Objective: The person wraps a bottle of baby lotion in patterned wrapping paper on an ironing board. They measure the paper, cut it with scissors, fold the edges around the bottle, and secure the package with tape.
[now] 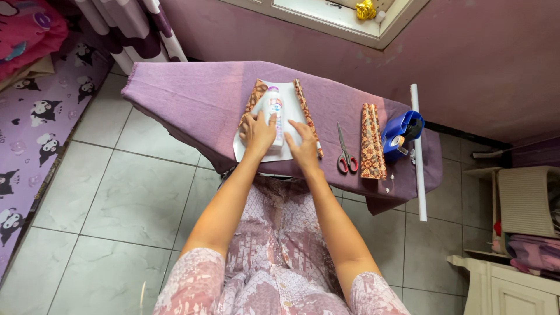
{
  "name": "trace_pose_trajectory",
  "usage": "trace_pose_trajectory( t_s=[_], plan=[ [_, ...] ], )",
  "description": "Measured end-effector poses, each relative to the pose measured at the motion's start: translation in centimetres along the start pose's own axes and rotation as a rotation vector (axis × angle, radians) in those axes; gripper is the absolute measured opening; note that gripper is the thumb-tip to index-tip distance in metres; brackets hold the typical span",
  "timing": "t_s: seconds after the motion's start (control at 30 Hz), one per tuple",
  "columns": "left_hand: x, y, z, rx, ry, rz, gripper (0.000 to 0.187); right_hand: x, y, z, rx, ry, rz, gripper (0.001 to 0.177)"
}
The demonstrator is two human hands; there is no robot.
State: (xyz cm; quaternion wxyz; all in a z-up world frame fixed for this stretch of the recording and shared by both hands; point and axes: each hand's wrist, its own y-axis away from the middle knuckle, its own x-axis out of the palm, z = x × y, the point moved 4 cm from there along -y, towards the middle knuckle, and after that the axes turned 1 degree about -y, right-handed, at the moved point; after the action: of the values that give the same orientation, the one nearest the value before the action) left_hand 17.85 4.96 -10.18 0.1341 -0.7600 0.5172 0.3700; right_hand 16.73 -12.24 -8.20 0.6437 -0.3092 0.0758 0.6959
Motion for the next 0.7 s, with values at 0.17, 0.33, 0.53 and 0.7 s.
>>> trace_pose_trajectory(
  t_s=[0.17,0.33,0.53,0.7],
  plan=[
    [-1.3,-3.6,-0.6,0.149,-0.264,-0.106,0.04,2.2,0.4,5.5,-0.039,0.171,0.048,0.056],
    [-1.5,-7.8,1.9,0.193,-0.224,-0.108,0.03,2.3,-0.5,6.2,0.065,0.172,0.047,0.064],
    [-2.5,-9.2,2.4,0.3,-0.384,-0.075,0.047,2.7,-1.9,3.3,0.172,0.064,0.169,0.071],
    [-3.8,-8.6,1.6,0.284,-0.368,-0.063,0.067,4.5,-2.3,2.1,0.166,0.177,0.153,0.092]
  ],
)
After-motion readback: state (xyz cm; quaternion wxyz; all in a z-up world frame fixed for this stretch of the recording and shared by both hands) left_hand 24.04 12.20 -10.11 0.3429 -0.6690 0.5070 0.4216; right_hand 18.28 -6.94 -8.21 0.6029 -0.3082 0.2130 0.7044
